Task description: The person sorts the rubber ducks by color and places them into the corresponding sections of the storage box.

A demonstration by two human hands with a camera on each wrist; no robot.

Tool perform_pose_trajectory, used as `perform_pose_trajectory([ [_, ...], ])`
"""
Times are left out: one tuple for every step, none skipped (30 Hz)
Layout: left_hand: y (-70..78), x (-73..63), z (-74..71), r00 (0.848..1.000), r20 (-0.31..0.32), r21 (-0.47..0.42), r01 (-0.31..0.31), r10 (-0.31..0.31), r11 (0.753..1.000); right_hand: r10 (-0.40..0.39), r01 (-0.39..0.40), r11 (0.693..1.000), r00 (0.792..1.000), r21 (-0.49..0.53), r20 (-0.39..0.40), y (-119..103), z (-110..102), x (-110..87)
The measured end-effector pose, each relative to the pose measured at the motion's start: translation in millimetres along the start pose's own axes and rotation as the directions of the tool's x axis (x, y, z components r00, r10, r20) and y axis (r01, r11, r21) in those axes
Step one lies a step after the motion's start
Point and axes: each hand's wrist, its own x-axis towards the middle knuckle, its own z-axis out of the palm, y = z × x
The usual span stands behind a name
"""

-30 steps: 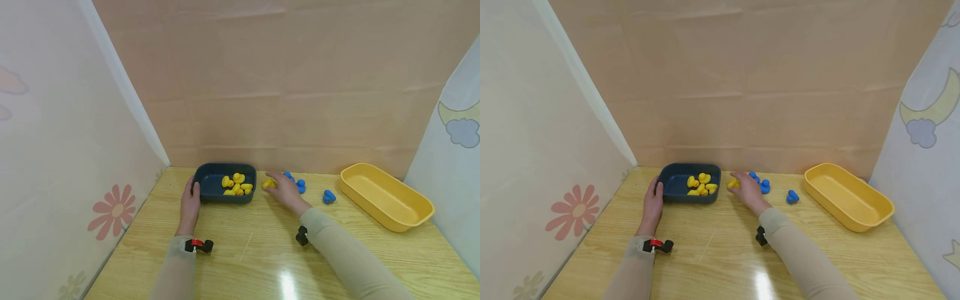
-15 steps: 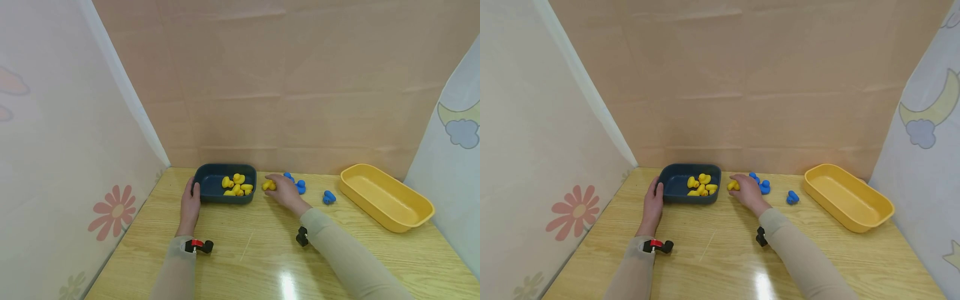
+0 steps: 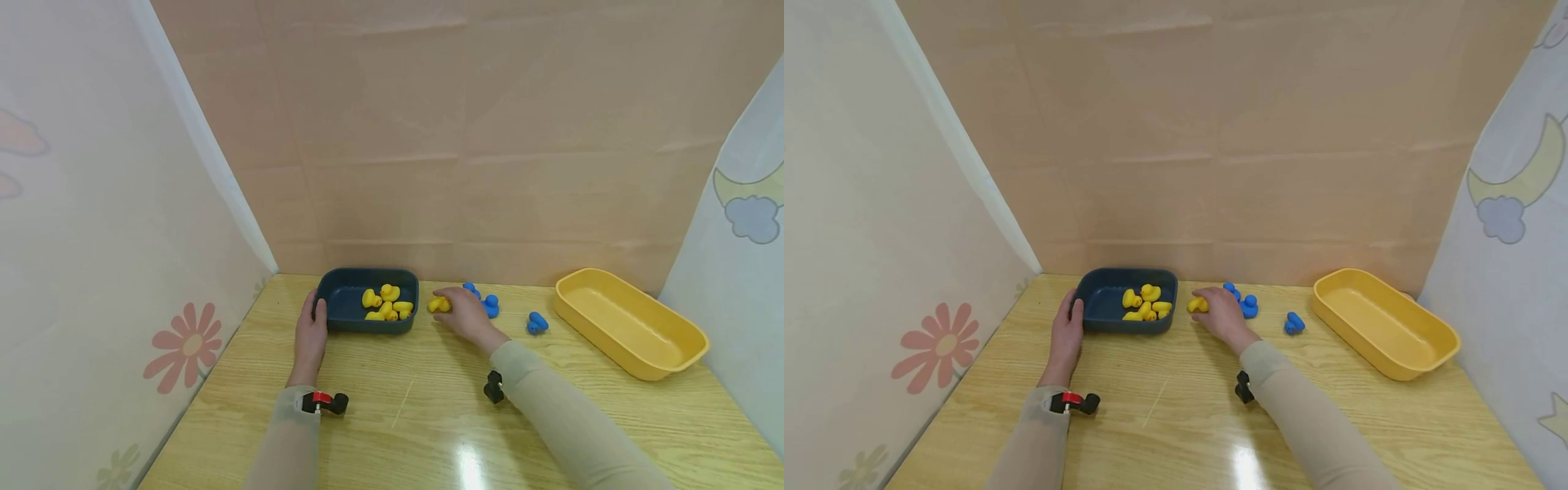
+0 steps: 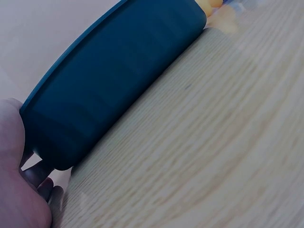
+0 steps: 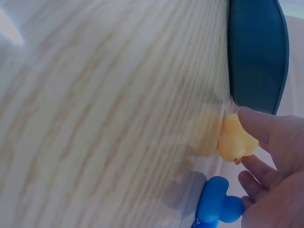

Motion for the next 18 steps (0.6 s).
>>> perform_pose_trajectory([
  [-0.3, -0.1, 0.0, 1.000, 0.001, 0.001, -0.001, 0.001, 1.000, 0.000, 0.000, 1.000, 1.000, -0.001, -0.001, 0.1, 0.2, -0.2],
  [-0.4, -0.1, -0.1, 1.000, 0.001, 0.002, -0.003, 0.003, 1.000, -0.003, 0.003, 1.000, 1.000, -0.006, -0.005, 0.2, 0.6, -0.5],
  [-0.4, -0.2, -0.2, 1.000, 0.001, 0.004, -0.004, 0.004, 1.000, -0.006, 0.006, 1.000, 1.000, -0.011, -0.009, 0.2, 0.8, -0.9],
  [-0.3, -0.3, -0.2, 1.000, 0.002, 0.004, -0.006, 0.006, 1.000, -0.006, 0.005, 1.000, 1.000, -0.010, -0.013, 0.1, 0.9, -1.2],
  [-0.3, -0.2, -0.3, 1.000, 0.003, 0.004, -0.006, 0.006, 1.000, -0.006, 0.006, 1.000, 1.000, -0.009, -0.016, 0.0, 0.8, -1.5],
  [-0.4, -0.1, -0.3, 1.000, 0.003, 0.004, -0.007, 0.007, 1.000, -0.006, 0.006, 1.000, 1.000, -0.008, -0.020, -0.2, 0.7, -1.9],
  [-0.4, -0.1, -0.3, 1.000, 0.005, 0.003, -0.007, 0.007, 1.000, -0.006, 0.006, 1.000, 1.000, -0.005, -0.024, -0.4, 0.6, -2.2],
  [-0.2, -0.1, -0.3, 1.000, 0.006, 0.000, -0.007, 0.007, 1.000, -0.005, 0.005, 1.000, 1.000, -0.003, -0.027, -0.7, 0.4, -2.6],
  [-0.3, 0.1, -0.4, 1.000, 0.008, -0.002, -0.007, 0.007, 1.000, -0.001, 0.001, 1.000, 1.000, 0.002, -0.029, -0.9, 0.0, -3.0],
  [-0.3, 0.2, -0.3, 1.000, 0.010, -0.005, -0.007, 0.007, 1.000, 0.002, -0.002, 1.000, 1.000, 0.005, -0.030, -0.9, -0.2, -3.1],
  [-0.3, 0.2, -0.3, 1.000, 0.010, -0.006, -0.007, 0.007, 1.000, 0.001, -0.001, 1.000, 0.999, 0.002, -0.032, -1.0, -0.2, -3.3],
  [-0.4, 0.3, -0.2, 1.000, 0.011, -0.005, -0.006, 0.006, 1.000, 0.001, -0.001, 1.000, 0.999, -0.001, -0.035, -0.9, -0.2, -3.4],
  [-0.4, 0.3, -0.2, 1.000, 0.011, -0.005, -0.006, 0.006, 1.000, 0.002, -0.002, 1.000, 0.999, -0.004, -0.037, -0.8, -0.1, -3.4],
  [-0.4, 0.3, -0.3, 1.000, 0.011, -0.005, -0.004, 0.004, 1.000, 0.003, -0.003, 1.000, 0.999, -0.007, -0.040, -0.6, 0.1, -3.4],
  [-0.3, 0.3, -0.2, 1.000, 0.010, -0.004, -0.003, 0.003, 1.000, 0.004, -0.004, 1.000, 0.999, -0.009, -0.043, -0.4, 0.3, -3.3],
  [-0.3, 0.3, -0.2, 1.000, 0.010, -0.003, -0.001, 0.001, 1.000, 0.004, -0.005, 1.000, 0.999, -0.010, -0.046, -0.1, 0.6, -3.2],
  [-0.3, 0.2, -0.2, 1.000, 0.009, -0.001, 0.001, -0.001, 1.000, 0.008, -0.008, 1.000, 0.999, -0.008, -0.050, -0.3, 0.4, -3.4],
  [-0.3, 0.2, -0.2, 1.000, 0.009, -0.001, 0.002, -0.002, 1.000, 0.012, -0.012, 1.000, 0.998, -0.006, -0.057, -0.5, 0.2, -3.6],
])
